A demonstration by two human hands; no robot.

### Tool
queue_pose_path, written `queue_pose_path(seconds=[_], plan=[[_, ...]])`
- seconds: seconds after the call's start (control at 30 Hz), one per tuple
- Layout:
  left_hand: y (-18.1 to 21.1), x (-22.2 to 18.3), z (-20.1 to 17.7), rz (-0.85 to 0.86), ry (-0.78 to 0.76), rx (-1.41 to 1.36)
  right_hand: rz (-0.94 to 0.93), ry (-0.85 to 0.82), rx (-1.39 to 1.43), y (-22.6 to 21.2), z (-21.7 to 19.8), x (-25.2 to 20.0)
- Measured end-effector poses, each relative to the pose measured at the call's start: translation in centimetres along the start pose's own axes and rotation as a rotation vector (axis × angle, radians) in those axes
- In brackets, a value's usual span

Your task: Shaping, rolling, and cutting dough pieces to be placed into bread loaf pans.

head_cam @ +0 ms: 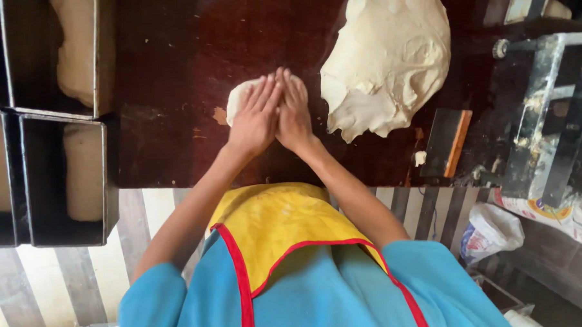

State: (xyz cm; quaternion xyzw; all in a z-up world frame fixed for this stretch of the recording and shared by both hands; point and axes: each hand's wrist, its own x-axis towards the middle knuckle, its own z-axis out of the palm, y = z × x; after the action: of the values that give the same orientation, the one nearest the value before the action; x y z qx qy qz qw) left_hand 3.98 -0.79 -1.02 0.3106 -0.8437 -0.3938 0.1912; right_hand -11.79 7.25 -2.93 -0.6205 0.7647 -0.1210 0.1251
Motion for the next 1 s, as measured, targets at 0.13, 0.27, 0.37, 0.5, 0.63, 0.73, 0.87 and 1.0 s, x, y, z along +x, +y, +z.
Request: queue_pose_path(seconds=[0.13, 0.27, 0.37, 0.5, 0.63, 0.73, 0.87, 1.0], plan=[[-0.5, 0.1, 1.6, 0.083, 0.077, 0.208, -0.019, -0.089, -0.194, -0.8, -0.9, 0.1], [-2.1, -2.5, 2.7, 0.185, -0.101, 0.326, 0.011, -0.166, -0.207, 0.5, -0.4, -1.5], [-1.6, -0.6, 1.5, 0.125, -0.210, 0.418, 0.033, -0.183, -0.179, -0.4, -3.0, 0.6], [-1.8, 0.5, -0.6, 0.131, -0.137, 0.346, -0.018, -0.155, -0.160, 1.6, -2.6, 0.6], [-3.4, 0.7, -2.2, 0.147, -0.122, 0.006, -0.019, -0.153, 0.207, 3.2, -5.0, 0.6], [-2.6, 3.7, -4.6, 0.048, -0.012, -0.097, 0.009, -0.120, 0.249, 2.1, -7.4, 3.2], [-0.9, 7.0, -4.2, -0.120, -0.246, 0.266, 0.028, -0.369, 0.151, -1.9, -10.3, 6.9], [-1.6, 5.1, -1.4, -0.205, -0.504, 0.250, 0.063, -0.524, 0.034, -2.0, -8.3, 5.2]])
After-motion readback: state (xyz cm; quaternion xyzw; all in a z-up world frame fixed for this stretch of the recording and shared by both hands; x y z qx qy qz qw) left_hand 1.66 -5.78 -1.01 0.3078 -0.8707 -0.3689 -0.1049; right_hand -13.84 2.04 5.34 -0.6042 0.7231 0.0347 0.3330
